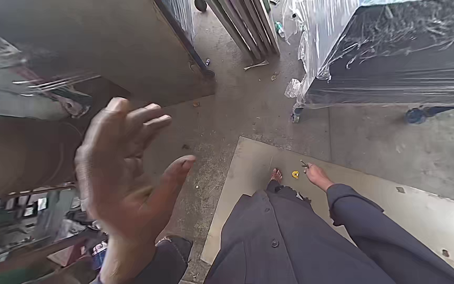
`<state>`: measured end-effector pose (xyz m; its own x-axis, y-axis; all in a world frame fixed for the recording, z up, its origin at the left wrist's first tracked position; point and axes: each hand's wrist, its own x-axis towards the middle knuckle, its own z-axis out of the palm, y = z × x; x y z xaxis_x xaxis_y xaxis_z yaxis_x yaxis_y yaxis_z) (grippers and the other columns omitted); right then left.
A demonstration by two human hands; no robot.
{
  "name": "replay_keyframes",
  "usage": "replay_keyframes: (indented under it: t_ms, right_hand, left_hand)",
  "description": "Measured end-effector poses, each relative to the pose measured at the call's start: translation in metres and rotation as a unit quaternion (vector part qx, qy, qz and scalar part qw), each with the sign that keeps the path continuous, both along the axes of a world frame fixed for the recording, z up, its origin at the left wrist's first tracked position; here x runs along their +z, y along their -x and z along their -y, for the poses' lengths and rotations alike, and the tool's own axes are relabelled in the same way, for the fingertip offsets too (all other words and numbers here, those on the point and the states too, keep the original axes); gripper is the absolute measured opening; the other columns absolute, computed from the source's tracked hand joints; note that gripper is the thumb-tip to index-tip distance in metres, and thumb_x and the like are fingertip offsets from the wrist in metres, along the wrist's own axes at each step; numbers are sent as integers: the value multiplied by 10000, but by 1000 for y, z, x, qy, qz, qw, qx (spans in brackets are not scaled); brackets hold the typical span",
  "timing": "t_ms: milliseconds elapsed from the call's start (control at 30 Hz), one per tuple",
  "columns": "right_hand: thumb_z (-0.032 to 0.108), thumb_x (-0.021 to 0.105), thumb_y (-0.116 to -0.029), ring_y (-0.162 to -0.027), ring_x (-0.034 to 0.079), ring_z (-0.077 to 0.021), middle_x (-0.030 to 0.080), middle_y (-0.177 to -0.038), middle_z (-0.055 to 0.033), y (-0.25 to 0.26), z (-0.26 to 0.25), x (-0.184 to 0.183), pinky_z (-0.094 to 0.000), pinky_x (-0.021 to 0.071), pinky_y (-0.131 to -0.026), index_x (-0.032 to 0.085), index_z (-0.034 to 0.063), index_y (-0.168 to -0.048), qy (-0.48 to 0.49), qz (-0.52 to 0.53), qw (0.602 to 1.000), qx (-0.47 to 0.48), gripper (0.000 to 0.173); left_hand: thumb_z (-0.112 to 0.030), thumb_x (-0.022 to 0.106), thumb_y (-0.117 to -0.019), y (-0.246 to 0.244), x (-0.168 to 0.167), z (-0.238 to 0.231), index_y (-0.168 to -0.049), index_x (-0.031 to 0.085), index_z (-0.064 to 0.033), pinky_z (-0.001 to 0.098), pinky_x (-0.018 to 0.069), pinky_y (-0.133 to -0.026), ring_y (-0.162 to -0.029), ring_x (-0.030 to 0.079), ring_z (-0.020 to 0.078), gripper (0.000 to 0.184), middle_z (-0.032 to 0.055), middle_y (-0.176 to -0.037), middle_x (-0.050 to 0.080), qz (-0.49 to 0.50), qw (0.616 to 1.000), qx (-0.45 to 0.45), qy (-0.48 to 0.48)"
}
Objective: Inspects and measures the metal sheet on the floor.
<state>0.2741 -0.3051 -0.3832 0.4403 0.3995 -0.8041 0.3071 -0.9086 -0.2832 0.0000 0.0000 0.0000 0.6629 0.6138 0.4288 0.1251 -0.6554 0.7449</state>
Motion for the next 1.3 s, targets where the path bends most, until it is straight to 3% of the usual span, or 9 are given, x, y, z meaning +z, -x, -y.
replay_keyframes:
  t_ms: [100, 233, 333, 600, 733, 867, 1100, 1233, 1300]
  right_hand:
    - [196, 362, -1097, -1166, 669, -320, 704, -1235, -154, -20, -40, 7, -536, 492, -1036, 616, 93, -1374, -23, -13, 999, -19, 390]
    - [172, 376, -1098, -1099, 698, -259, 712, -1219, -143, -19, -61, 18, -462, 527, -995, 613, 88, -1381, -37, -70, 992, -101, 378]
    - [216, 382, -1120, -936, 699, -217, 705, -1138, -119, 7, -49, 23, -420, 566, -834, 593, 92, -1372, -9, -126, 963, -238, 351]
    - [432, 368, -1125, -968, 712, -338, 659, -1170, -214, 199, -51, 30, -532, 599, -817, 545, 44, -1369, 67, -188, 838, -508, 491]
    - [408, 340, -1122, -1149, 680, -395, 700, -1192, -237, 319, -116, 26, -584, 522, -963, 597, 36, -1320, 121, -78, 895, -421, 493]
    - [388, 392, -1123, -1153, 676, -417, 700, -1195, -254, 387, -149, 30, -590, 508, -977, 597, 19, -1330, 129, -32, 832, -539, 470]
    - [251, 477, -1110, -1007, 683, -387, 702, -1063, -267, 466, -182, 77, -561, 498, -927, 658, -38, -1216, 25, 7, 763, -646, 357]
    - [313, 424, -1122, -1122, 657, -362, 690, -1190, -246, 498, -187, 43, -527, 465, -1007, 627, -10, -1319, 0, -12, 721, -693, 428]
    - [349, 435, -1109, -1025, 707, -368, 725, -1076, -223, 519, -188, 14, -566, 525, -914, 661, 36, -1250, 17, 52, 733, -678, 412]
  left_hand:
    - [-256, 691, -980, 5, -128, -12, -1422, 563, -17, 353, 566, -1024, -1177, 675, 175, 518, 135, -1315, 669, -249, 957, 50, 138]
    - [-316, 647, -1017, 30, -275, -1, -1419, 601, -64, 489, 477, -1115, -1267, 629, 288, 476, 165, -1353, 656, -548, 794, -33, 261]
    - [-373, 581, -1043, 36, -339, 4, -1351, 670, -99, 526, 432, -1147, -1349, 562, 334, 421, 181, -1432, 598, -647, 710, -140, 239]
    - [-336, 601, -1052, -4, -388, -195, -1367, 643, -66, 520, 488, -1081, -1197, 671, 299, 417, 166, -1281, 699, -639, 695, -210, 253]
    - [-324, 611, -1052, 8, -395, -299, -1339, 659, -49, 530, 522, -980, -1105, 685, 316, 401, 182, -1241, 702, -656, 694, -158, 249]
    - [-289, 588, -1069, 21, -404, -367, -1338, 631, -9, 543, 537, -927, -1096, 683, 337, 391, 218, -1221, 696, -638, 706, -78, 296]
    - [-262, 599, -1065, 7, -420, -364, -1341, 621, 0, 523, 528, -927, -1097, 673, 325, 381, 224, -1243, 679, -663, 680, -137, 280]
    - [-272, 619, -1053, -19, -418, -318, -1313, 651, -4, 536, 540, -946, -1104, 686, 328, 374, 212, -1234, 693, -653, 680, -231, 242]
    - [-276, 611, -1058, -28, -412, -290, -1307, 658, -17, 515, 542, -927, -1070, 687, 307, 363, 196, -1220, 697, -650, 673, -282, 211]
